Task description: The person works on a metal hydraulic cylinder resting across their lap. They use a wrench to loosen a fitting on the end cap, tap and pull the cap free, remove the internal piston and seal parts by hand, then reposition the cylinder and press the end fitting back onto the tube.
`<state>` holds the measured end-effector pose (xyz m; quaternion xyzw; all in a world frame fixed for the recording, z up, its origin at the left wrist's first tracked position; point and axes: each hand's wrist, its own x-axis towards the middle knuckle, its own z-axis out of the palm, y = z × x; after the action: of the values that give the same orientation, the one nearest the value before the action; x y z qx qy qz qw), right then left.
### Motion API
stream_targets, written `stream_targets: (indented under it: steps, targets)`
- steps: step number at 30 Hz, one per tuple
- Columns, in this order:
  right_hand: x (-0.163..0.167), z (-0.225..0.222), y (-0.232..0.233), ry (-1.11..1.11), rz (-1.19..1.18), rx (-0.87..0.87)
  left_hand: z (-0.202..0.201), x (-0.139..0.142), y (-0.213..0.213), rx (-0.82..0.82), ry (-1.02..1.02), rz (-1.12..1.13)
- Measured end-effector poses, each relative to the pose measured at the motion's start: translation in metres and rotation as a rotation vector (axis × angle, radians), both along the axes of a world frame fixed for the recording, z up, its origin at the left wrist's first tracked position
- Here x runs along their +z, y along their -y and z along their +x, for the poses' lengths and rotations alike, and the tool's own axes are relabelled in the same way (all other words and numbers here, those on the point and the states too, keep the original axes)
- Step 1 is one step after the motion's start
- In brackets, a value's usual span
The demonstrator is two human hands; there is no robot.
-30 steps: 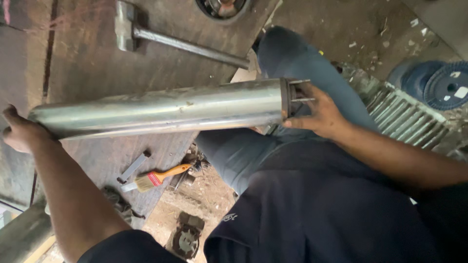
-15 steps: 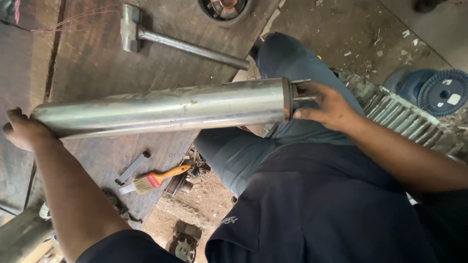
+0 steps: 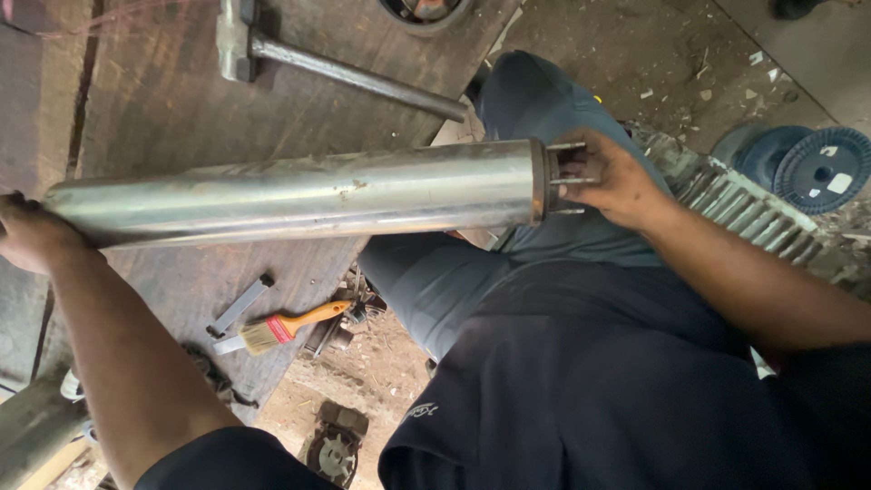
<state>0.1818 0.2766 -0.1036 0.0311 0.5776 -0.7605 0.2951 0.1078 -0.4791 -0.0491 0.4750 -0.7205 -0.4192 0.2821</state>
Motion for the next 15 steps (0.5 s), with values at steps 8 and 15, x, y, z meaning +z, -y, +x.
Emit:
stream_targets:
  steps: [8, 15]
  targets:
    - [-0.016, -0.009, 0.018, 0.016, -0.010, 0.134, 0.001, 0.000, -0.001, -0.054, -0.054, -0.084]
    - [-0.019, -0.007, 0.023, 0.055, -0.077, 0.138, -0.001, 0.007, 0.003, 0.050, 0.168, -0.126]
